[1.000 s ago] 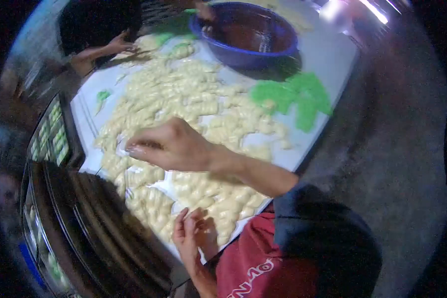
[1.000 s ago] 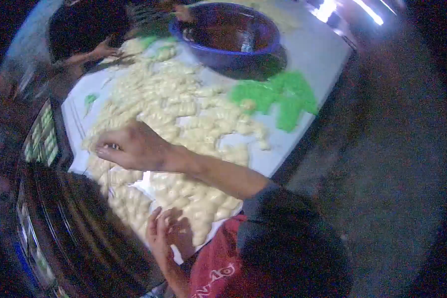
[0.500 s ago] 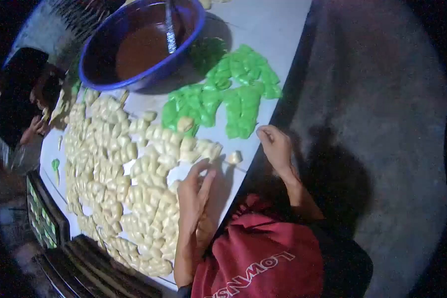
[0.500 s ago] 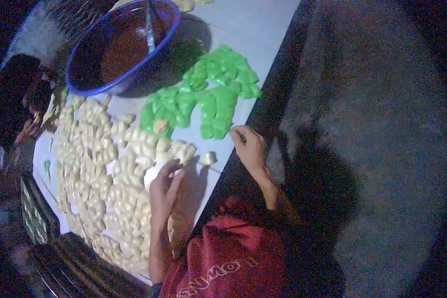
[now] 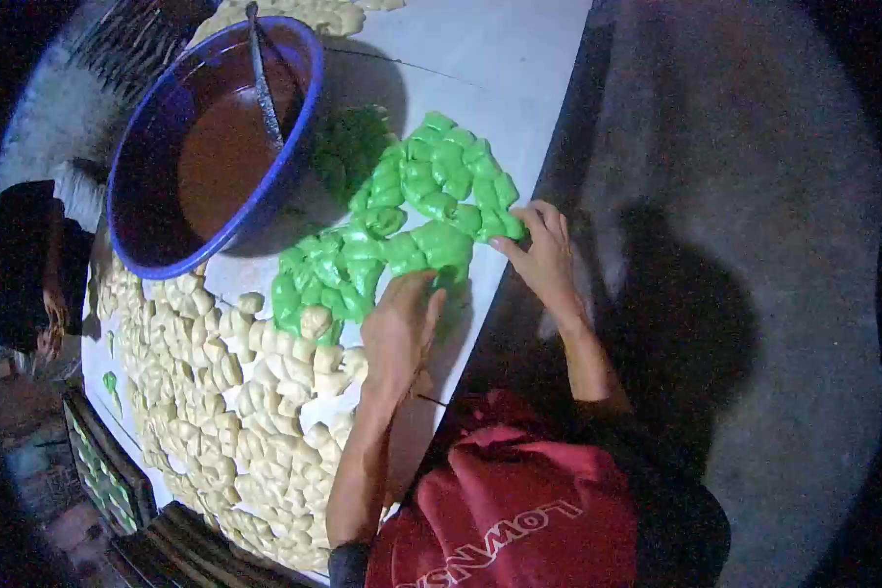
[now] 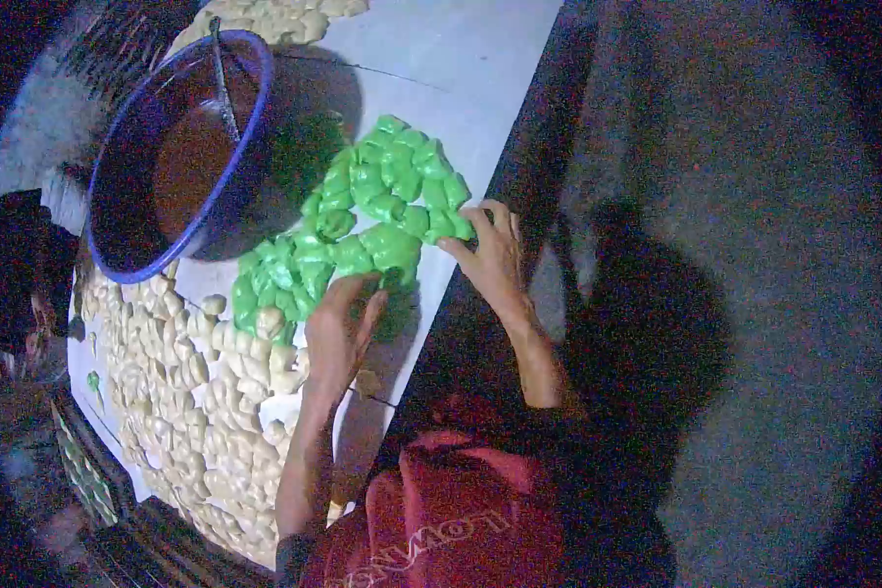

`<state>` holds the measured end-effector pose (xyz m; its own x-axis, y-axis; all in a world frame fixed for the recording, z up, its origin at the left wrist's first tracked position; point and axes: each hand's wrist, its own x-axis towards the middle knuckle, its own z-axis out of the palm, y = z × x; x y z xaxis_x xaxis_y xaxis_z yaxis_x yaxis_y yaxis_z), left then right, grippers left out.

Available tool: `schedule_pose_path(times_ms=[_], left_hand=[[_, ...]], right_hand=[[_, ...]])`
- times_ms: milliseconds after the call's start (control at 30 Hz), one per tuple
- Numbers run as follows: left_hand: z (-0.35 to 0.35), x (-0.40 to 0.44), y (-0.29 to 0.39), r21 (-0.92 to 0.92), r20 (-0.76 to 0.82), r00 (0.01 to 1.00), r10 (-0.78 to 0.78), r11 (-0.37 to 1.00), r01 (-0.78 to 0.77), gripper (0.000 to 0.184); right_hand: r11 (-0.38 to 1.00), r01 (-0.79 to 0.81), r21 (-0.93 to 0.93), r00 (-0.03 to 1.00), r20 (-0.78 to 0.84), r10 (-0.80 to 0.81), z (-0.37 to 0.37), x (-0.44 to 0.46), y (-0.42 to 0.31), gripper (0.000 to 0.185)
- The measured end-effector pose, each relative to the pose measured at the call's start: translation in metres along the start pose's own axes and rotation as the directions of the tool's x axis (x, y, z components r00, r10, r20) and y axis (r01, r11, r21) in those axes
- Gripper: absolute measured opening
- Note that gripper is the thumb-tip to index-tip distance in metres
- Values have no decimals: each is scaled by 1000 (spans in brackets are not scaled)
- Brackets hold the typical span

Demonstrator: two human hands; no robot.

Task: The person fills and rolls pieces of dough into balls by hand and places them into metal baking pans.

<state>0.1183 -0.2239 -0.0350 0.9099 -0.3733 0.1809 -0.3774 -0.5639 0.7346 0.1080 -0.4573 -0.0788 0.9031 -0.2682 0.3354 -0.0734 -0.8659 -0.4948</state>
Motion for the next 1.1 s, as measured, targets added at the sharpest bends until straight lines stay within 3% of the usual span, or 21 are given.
schedule_pose_path(times_ms=[133, 200, 267, 333, 400, 500, 533, 600, 633, 733, 767, 867, 900, 1000, 1100], left_hand=[[22, 30, 11, -18, 62, 998, -11, 1000, 12, 24], [33, 44, 11, -30, 27, 999, 25, 999, -24, 24], [38, 53, 11, -38, 12, 999, 47, 998, -46, 24], [41, 60, 8, -30, 27, 997, 71, 997, -70, 26], [48, 63, 9, -1, 23, 996, 83, 997, -83, 26], [54, 67, 13, 33, 0, 983, 186, 982, -186, 29], [57, 68, 11, 49, -20, 971, 237, 971, -236, 30], [60, 71, 12, 130, 88, 952, 293, 944, -303, 41], [61, 72, 19, 161, 115, 935, 334, 923, -350, 43], [76, 78, 19, 134, 221, 893, 391, 895, -425, 42], [79, 81, 17, 95, 265, 878, 398, 896, -434, 42], [76, 86, 18, 39, 336, 853, 400, 899, -437, 38], [75, 85, 16, 29, 326, 855, 403, 900, -435, 38], [69, 83, 13, -12, 322, 859, 397, 909, -416, 42], [68, 81, 9, -20, 294, 864, 408, 907, -421, 47]], right_hand=[[970, 183, 162, 983, -46, -177, 10, 3, 10, 29], [916, -172, 362, 980, 160, 120, -3, -3, 6, 22], [688, -489, 536, 871, 342, 353, -20, -8, 6, 21], [454, -446, 772, 872, 258, 416, -28, -6, 2, 27], [465, -526, 712, 826, 296, 481, -33, -5, 2, 29], [762, -526, 379, 823, 452, 344, -29, -2, 9, 30], [768, -510, 387, 838, 423, 343, -25, -4, 13, 29], [784, -474, 401, 867, 365, 338, -18, -11, 20, 28], [858, -391, 334, 908, 291, 301, -29, -8, 9, 26], [850, -307, 429, 948, 213, 234, -41, -8, -2, 23], [860, -356, 365, 922, 287, 259, -51, -5, -11, 22], [671, -478, 566, 878, 305, 368, -53, -3, -15, 23], [501, -550, 668, 834, 402, 378, -51, -4, -10, 26], [610, -508, 608, 859, 409, 308, -42, -5, -1, 27], [600, -517, 610, 850, 449, 275, -44, -1, -5, 26]])
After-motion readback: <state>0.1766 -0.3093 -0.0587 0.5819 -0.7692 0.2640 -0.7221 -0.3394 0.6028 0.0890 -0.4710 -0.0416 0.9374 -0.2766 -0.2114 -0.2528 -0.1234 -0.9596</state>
